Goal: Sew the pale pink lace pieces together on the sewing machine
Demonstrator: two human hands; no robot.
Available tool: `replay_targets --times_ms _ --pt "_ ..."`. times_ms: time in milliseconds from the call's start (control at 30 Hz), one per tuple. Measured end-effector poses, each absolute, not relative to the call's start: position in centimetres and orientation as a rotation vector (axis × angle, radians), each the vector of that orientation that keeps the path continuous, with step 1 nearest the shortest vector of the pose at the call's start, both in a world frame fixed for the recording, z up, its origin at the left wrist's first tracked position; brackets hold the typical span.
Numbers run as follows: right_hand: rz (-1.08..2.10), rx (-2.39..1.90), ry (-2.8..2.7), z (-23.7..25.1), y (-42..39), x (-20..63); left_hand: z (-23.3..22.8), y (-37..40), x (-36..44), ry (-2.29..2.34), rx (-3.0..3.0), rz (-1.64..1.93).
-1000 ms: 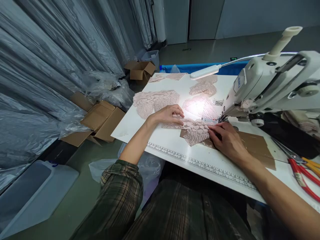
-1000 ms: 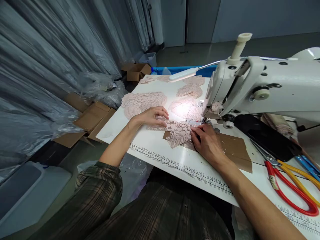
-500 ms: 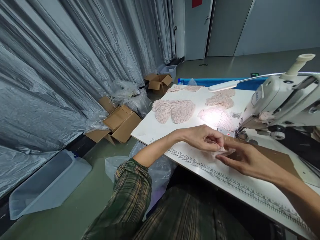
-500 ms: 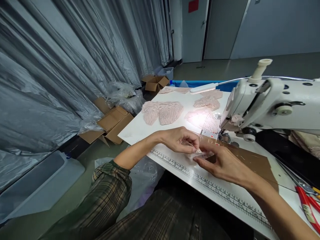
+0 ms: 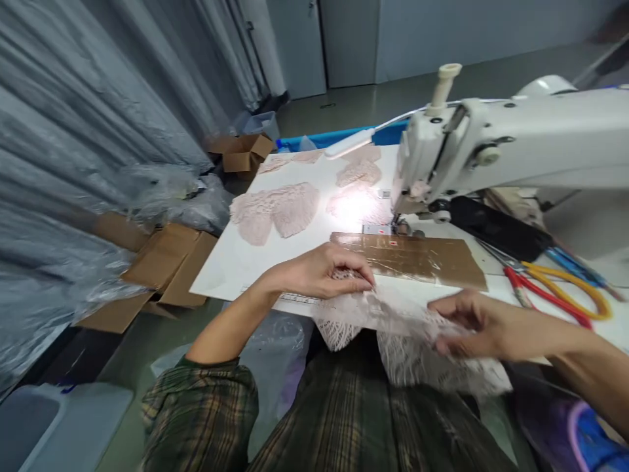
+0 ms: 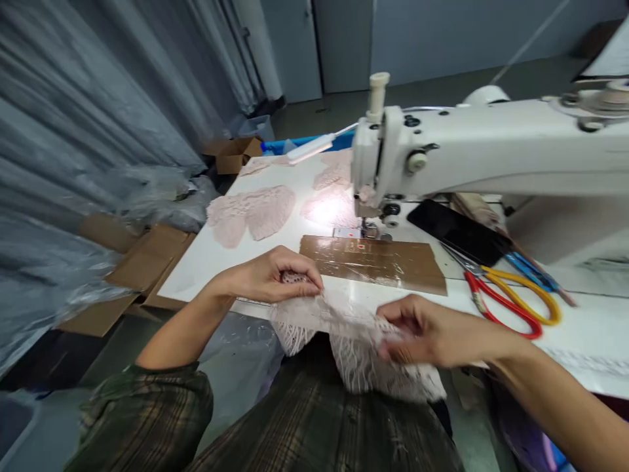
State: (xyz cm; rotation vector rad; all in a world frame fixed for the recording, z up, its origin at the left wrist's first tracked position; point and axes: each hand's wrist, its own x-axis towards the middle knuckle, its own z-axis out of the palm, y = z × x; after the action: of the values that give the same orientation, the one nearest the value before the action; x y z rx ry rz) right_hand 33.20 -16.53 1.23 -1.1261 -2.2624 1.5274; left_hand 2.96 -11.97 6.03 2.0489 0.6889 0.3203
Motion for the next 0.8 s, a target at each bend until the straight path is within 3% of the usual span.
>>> replay_targets --times_ms 67,333,567,800 --pt "1.646 -1.207 -2.152 1.3 -14.6 33.6 4.9 -10.5 3.4 0.833 2.157 0.344" --pt "0.706 -1.838 -2.019 0.1 -8.3 33.5 0.1 -5.4 5.7 1.477 2.592 0.222" --pt "0.721 -1.810 -2.064 -0.1 -7.8 33.6 -1.7 -1.0 6.3 0.988 2.848 0.240" --pt "0.723 -1.771 -2.059 -0.5 -8.9 35.6 -2.0 0.9 7.0 0.862 2.823 0.196"
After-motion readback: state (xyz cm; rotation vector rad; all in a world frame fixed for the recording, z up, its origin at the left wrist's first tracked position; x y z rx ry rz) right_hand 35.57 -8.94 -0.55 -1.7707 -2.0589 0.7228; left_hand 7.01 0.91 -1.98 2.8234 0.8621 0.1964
